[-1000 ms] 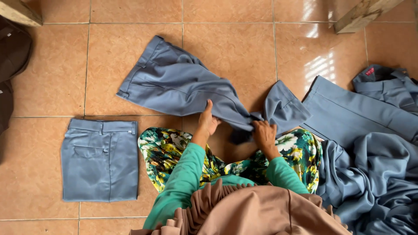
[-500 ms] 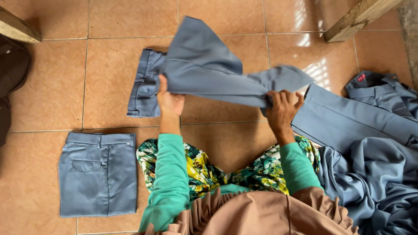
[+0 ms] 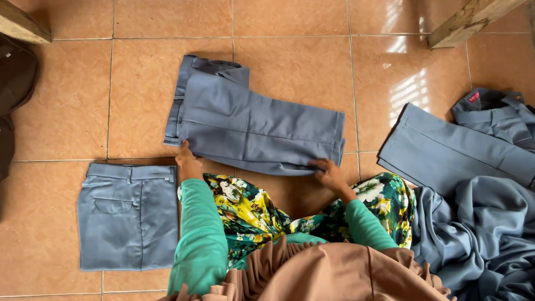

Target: The person sits on a tiled floor and folds several pairs of grey trousers by hand. They smooth the fabric, fold the legs together, and then fold the trousers into neat rectangles, stacking them on the floor.

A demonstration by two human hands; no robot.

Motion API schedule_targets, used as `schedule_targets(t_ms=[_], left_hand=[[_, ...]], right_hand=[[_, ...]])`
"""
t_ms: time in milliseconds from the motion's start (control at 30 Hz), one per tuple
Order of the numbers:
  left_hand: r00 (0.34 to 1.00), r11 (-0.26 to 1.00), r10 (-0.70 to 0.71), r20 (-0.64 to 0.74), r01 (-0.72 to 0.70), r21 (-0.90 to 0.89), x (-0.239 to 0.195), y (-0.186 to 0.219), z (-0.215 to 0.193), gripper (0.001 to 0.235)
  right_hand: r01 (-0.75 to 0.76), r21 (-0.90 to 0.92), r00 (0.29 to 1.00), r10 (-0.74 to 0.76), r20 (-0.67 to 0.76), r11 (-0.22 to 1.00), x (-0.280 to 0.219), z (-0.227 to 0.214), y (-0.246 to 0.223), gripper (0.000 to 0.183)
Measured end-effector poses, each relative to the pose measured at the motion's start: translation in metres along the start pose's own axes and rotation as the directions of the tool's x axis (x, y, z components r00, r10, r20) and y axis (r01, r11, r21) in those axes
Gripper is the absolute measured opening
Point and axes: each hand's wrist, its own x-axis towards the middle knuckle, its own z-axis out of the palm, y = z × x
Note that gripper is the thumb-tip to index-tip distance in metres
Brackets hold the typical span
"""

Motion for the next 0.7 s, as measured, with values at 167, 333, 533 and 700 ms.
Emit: schedule_targets(t_ms=[167, 333, 533, 700], left_hand=[[0.780, 0.819, 0.550, -0.299, -0.434, 0.376, -0.069, -0.010, 0.011, 0.071], [0.885, 0.856, 0.461, -0.068, -0.423, 0.297, -0.105, -0.102, 0.040, 0.076], [0.993, 0.998, 0.057, 0.102, -0.058, 0.011, -0.062, -0.167, 0.045, 0.089], [0.989, 0.993, 0.085, 0.122, -0.094, 0.073, -0.099, -0.117, 0.048, 0.085]], right_hand=[[-0.240, 0.721, 0.807, 0.546, -0.225, 0.650, 0.007, -0.050, -0.003, 0.033], [-0.447, 0.444, 0.799, 0.570, -0.191, 0.776, 0.028, -0.014, 0.030, 0.067], [-0.565, 0.410, 0.740, 0.659, -0.131, 0.716, 0.036, -0.025, 0.000, 0.083], [-0.617, 0.436, 0.719, 0.695, -0.027, 0.655, 0.053, -0.006, 0.022, 0.076]])
